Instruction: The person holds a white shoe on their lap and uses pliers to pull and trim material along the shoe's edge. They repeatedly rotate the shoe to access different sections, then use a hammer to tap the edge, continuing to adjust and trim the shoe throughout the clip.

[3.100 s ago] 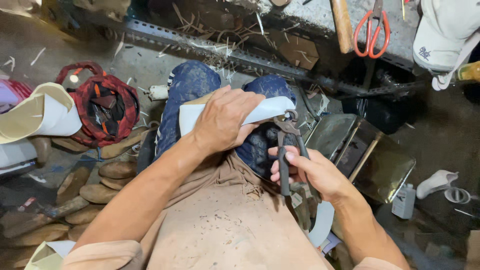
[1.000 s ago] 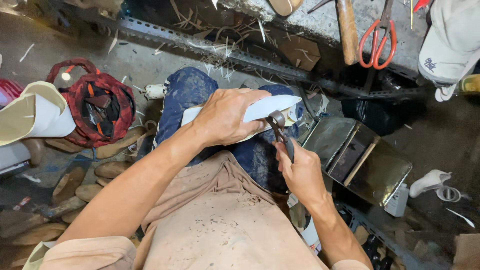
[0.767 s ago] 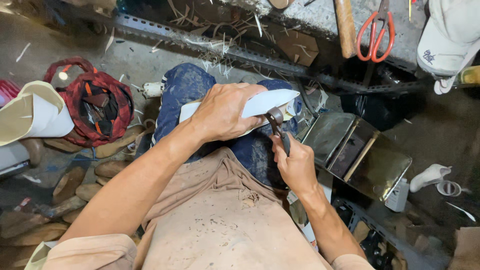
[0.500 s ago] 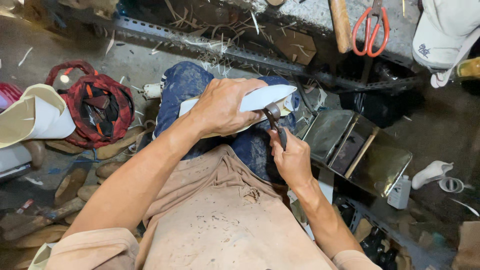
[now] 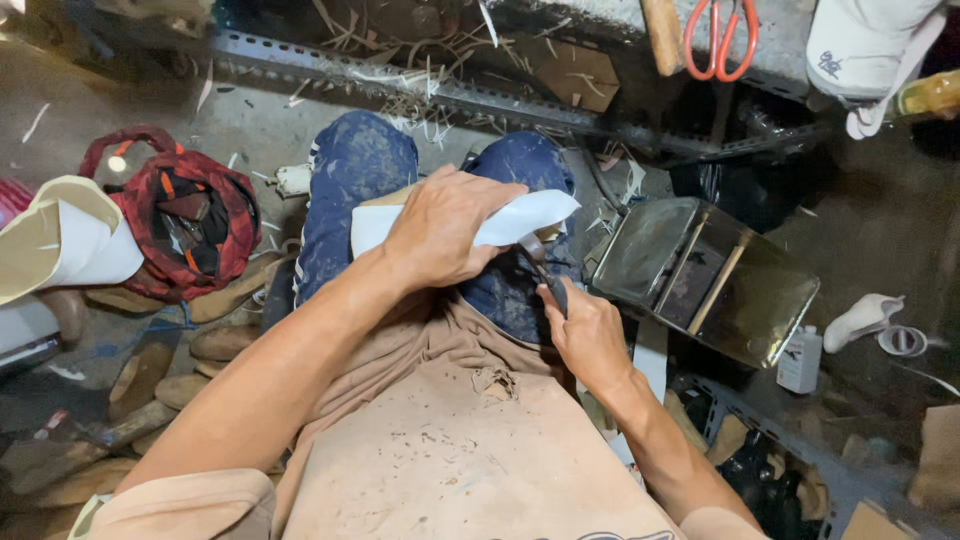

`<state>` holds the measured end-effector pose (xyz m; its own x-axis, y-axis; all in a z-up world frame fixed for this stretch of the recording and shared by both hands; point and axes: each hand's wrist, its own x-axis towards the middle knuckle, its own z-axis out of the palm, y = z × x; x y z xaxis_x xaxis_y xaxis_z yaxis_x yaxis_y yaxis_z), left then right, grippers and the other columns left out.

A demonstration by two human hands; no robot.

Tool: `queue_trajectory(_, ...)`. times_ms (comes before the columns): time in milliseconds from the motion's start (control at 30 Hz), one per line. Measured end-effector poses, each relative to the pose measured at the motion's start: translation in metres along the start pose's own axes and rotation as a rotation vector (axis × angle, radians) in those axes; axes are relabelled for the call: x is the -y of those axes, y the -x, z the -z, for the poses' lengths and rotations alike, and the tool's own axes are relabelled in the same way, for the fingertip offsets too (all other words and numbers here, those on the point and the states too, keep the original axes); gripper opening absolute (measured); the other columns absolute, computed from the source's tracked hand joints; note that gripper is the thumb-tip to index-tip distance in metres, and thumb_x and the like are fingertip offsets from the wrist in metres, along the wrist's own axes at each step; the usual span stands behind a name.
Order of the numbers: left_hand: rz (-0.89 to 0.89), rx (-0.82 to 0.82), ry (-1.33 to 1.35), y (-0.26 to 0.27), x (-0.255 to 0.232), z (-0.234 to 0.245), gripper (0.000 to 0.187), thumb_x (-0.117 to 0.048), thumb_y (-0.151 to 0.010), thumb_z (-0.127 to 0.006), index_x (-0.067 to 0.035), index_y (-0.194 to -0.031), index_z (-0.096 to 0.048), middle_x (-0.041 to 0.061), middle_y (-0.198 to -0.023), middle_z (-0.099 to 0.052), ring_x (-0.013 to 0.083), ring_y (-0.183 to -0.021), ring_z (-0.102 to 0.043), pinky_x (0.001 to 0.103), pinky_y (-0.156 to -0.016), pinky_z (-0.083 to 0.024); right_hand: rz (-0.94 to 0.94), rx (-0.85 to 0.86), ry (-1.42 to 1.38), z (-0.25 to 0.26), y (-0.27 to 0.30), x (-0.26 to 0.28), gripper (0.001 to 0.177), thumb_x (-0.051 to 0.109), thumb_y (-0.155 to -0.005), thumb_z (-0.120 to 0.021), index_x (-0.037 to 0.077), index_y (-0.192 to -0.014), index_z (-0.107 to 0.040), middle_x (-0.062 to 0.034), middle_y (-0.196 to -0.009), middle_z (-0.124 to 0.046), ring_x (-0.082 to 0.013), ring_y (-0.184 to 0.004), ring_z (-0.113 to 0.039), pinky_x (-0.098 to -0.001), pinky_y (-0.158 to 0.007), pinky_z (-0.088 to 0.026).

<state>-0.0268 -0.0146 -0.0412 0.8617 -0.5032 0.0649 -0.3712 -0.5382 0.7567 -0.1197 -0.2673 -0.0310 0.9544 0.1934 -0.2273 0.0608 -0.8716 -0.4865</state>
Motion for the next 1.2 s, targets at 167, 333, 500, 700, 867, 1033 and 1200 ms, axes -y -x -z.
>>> queue_trajectory(167,0.079,0.101,0.023,0.003,-0.011,0.01,0.067,-0.049,-0.078,-0.069,-0.016,-0.136,-0.058,0.008,-0.121,-0.068,0.0307,-0.121,-0.06,0.064,-0.118,-0.027,-0.009,-0.018,0.056,-0.016,0.003,-0.009,0.018,0.032,-0.102,-0.061,0.019,-0.092,-0.066,-0.0121,-0.068,-0.068,-0.0404,-0.07,-0.07,-0.0494,-0.058,-0.054)
queue_trajectory(333,0.151,0.077,0.102,-0.005,-0.011,0.014,0.063,-0.056,-0.089,-0.061,-0.01,-0.132,-0.062,0.013,-0.118,-0.068,0.0335,-0.12,-0.06,0.067,-0.118,-0.023,-0.008,-0.017,0.056,-0.021,-0.007,-0.013,0.016,0.034,-0.103,-0.059,0.022,-0.094,-0.066,-0.012,-0.072,-0.068,-0.0419,-0.073,-0.069,-0.052,-0.058,-0.052)
queue_trajectory(500,0.231,0.138,0.086,-0.013,-0.011,0.014,0.045,-0.055,-0.092,-0.055,-0.023,-0.121,-0.068,0.005,-0.113,-0.07,0.0292,-0.114,-0.065,0.058,-0.114,-0.033,-0.08,0.252,-0.138,0.021,-0.012,0.015,0.01,0.019,-0.098,-0.059,0.014,-0.097,-0.068,-0.0119,-0.077,-0.075,-0.0371,-0.078,-0.075,-0.0492,-0.067,-0.057)
queue_trajectory(700,0.292,0.262,0.11,-0.031,0.006,0.025,0.045,-0.053,-0.089,-0.058,-0.021,-0.119,-0.071,0.007,-0.107,-0.072,0.0349,-0.105,-0.069,0.058,-0.094,-0.049,-0.237,0.43,-0.47,0.06,0.001,0.047,0.055,0.018,-0.097,-0.058,0.013,-0.15,-0.045,-0.0166,-0.07,-0.076,-0.0229,-0.07,-0.077,-0.0395,-0.071,-0.062)
queue_trajectory(867,0.256,0.379,0.162,-0.041,0.018,0.02,0.053,-0.048,-0.085,-0.065,-0.018,-0.129,-0.064,0.011,-0.116,-0.069,0.0398,-0.113,-0.066,0.061,-0.095,-0.049,0.097,-0.073,-0.294,0.019,-0.004,0.049,0.063,0.008,-0.103,-0.047,0.003,-0.161,-0.023,-0.0178,-0.094,-0.076,-0.0278,-0.068,-0.074,-0.0412,-0.069,-0.06)
queue_trajectory(1033,0.232,0.412,0.214,-0.045,0.027,0.022,0.057,-0.048,-0.085,-0.068,-0.017,-0.133,-0.061,0.012,-0.119,-0.067,0.0408,-0.116,-0.064,0.062,-0.097,-0.049,0.296,-0.188,-0.234,0.004,-0.021,0.037,0.057,0.003,-0.102,-0.053,0.002,-0.157,-0.037,-0.0121,-0.08,-0.074,-0.0272,-0.06,-0.072,-0.0404,-0.058,-0.058)
queue_trajectory(1200,0.288,0.452,0.266,-0.044,0.021,0.031,0.065,-0.045,-0.08,-0.073,-0.021,-0.139,-0.058,0.017,-0.124,-0.067,0.0443,-0.12,-0.062,0.058,-0.099,-0.05,0.348,-0.235,-0.213,0.004,-0.024,0.04,0.057,0.005,-0.099,-0.057,0.004,-0.155,-0.043,-0.0089,-0.077,-0.076,-0.0264,-0.059,-0.072,-0.0396,-0.053,-0.056)
